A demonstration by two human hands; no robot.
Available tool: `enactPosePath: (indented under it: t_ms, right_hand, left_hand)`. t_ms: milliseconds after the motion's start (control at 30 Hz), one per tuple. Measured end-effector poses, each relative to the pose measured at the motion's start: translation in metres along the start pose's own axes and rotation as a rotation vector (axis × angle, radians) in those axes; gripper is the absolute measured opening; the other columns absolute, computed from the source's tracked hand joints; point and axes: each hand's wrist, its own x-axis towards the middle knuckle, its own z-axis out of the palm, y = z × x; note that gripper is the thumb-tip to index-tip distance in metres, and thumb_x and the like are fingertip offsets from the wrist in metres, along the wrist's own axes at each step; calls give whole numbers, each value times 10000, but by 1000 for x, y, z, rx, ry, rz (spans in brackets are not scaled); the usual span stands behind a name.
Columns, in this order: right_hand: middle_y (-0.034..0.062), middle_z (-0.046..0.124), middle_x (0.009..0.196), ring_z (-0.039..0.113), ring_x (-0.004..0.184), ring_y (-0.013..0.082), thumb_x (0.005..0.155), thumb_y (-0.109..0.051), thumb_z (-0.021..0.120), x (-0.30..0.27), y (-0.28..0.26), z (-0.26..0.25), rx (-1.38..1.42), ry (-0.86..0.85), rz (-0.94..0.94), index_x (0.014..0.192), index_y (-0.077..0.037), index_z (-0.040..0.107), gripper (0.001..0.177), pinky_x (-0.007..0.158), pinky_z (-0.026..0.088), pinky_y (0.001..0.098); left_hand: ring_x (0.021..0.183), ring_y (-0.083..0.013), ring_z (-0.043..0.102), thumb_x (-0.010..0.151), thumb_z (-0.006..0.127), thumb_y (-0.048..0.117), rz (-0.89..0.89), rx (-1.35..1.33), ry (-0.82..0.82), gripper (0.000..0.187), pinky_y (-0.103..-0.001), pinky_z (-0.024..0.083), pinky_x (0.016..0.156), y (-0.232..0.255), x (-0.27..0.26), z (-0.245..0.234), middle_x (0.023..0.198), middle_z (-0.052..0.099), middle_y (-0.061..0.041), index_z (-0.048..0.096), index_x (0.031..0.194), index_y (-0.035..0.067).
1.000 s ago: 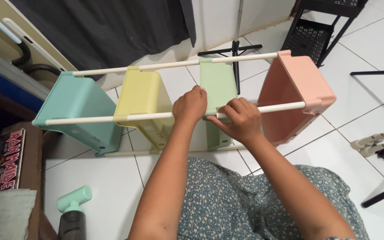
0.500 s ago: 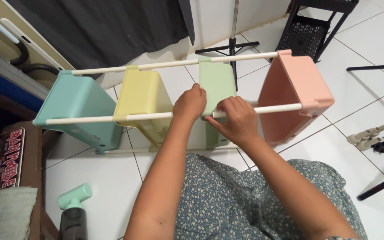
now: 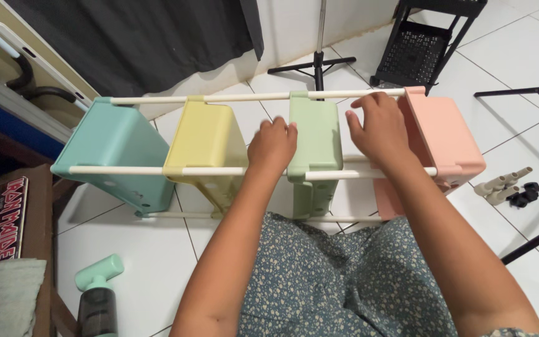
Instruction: The person assembles a multi-bin storage rack by inserting white plastic rods into slots on four pastel-colored bins and securing them with black end caps. The person repeatedly adjusts the rods and bins to align them properly.
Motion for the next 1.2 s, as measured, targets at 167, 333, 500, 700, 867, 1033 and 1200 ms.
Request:
enactPosePath:
  t_ms: [167, 333, 500, 700, 867, 1033, 1200]
  right_hand:
    - [209, 630, 1304, 565, 1228, 383, 1017, -278, 640, 30, 26, 44, 41, -50, -116, 1218, -14, 683, 335, 1043, 454, 490]
    - [202, 633, 1299, 522, 1265, 381, 1007, -365, 564, 64, 23, 96, -44, -192, -141, 1277, -38, 651, 433, 1058, 340, 554]
    - [204, 634, 1230, 537, 1200, 376, 993, -451, 543, 78, 24, 114, -78, -308, -96, 1307, -43, 619, 521, 1083, 373, 489]
    - [175, 637, 1211, 550, 1193, 365, 1060, -476, 429, 112, 19, 119, -155, -644, 84, 1256, -129, 627, 445, 1028, 353, 539]
    - [106, 644, 1155, 568, 1149, 286, 947, -430, 556, 114, 20, 125, 72, -517, 107, 1161, -140, 648, 372, 988, 279, 536]
    - [104, 664, 1072, 603, 1074, 301, 971, -428, 596, 97, 18, 121, 50, -310, -18, 1105, -145, 677, 323, 967, 350, 498]
    - [109, 682, 1017, 655, 922, 364, 942, -522, 606, 104, 12, 105, 20, -367, 32, 1093, -205, 719, 369, 829, 493, 470]
  left_hand:
    - [1149, -356, 554, 891, 659, 316, 140, 36, 233, 325, -498, 517, 904, -2, 46, 29, 1168, 603, -149, 678, 1122, 88]
    - [1211, -336, 506, 888, 650, 307, 154, 130, 237, 346, -469, 418, 1021, -4, 108, 61, 1239, 596, -151, 669, 1127, 57]
    - [1151, -325, 555, 957, 558, 359, 149, 129, 216, 324, -490, 292, 1126, -18, 137, 80, 1124, 691, -135, 703, 1083, 98]
    - [1079, -304, 589, 963, 527, 363, 158, 42, 230, 315, -466, 307, 1083, -23, 131, 78, 1023, 730, -112, 729, 1019, 128]
    - [1058, -288, 586, 965, 526, 364, 146, 46, 223, 314, -455, 311, 1064, -18, 130, 71, 998, 731, -94, 734, 993, 131]
    - [1055, -268, 583, 981, 513, 366, 128, 53, 206, 325, -434, 319, 1066, -16, 128, 68, 987, 729, -79, 734, 1004, 129]
    - [1063, -258, 582, 985, 499, 354, 130, 31, 202, 321, -437, 310, 1076, -17, 127, 68, 994, 729, -69, 738, 993, 141]
